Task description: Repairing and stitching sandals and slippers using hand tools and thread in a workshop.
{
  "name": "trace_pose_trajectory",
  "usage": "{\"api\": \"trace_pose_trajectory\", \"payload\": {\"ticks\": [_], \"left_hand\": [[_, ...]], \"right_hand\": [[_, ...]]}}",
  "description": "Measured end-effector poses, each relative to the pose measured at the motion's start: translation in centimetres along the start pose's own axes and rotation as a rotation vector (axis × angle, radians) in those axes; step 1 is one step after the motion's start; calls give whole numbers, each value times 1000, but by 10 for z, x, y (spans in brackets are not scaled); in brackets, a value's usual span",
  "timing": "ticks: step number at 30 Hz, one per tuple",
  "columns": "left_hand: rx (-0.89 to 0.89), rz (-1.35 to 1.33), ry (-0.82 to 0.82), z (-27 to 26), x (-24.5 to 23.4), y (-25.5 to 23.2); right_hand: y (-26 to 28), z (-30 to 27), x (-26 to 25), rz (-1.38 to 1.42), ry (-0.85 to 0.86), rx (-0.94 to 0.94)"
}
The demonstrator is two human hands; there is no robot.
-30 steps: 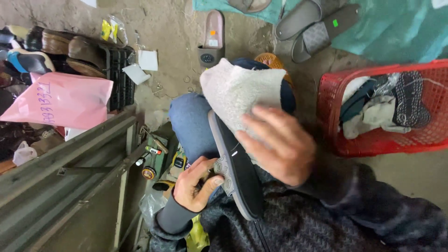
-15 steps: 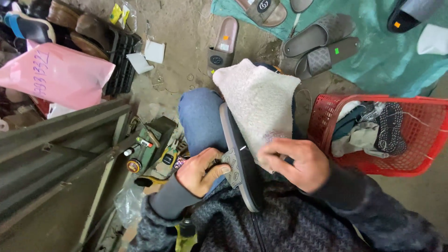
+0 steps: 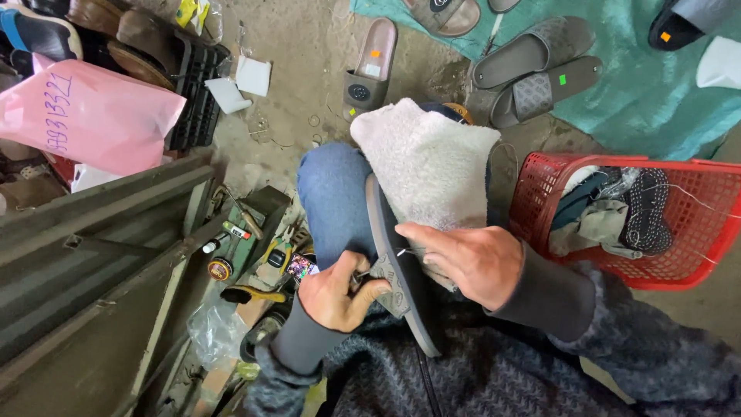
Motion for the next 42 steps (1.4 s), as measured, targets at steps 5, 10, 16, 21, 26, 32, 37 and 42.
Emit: {"api": "trace_pose_trajectory", "payload": {"ticks": [5,10,16,21,26,32,37,42], "left_hand": [[75,236,-380,-3,-2,-8],[-166,374,-278,-7,-21,-2],[-216,347,-197,-16,-27,6],[-267,155,-181,-72,-12,101],[-272,197,-244,-74,-14,81],[-258,128,-285,-73,-9,78],[-297,138,-222,-46,-19,52],[-337,158,-204,-36,-23,35]], "right_hand": [[13,16,-4,-90,20,-55],[21,36,-5,-181,146,-177],[27,73,-8,-266,547,-271],[24,82,-12,-273,696,-248],[26,63,-18,-414,586,-191],[10,7,-48,-69,141,21],[36,1,-24,896,-7,5],[21,-27,18,1264,-18,64]]}}
Point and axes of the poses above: each hand's wrist, its own z-axis towards the middle knuckle, its own x-axis out of the palm, y = z × x, the point moved 2 cm from there along z, towards the middle knuckle, and after that the axes turned 1 degree about -z, right-handed, at the moved point
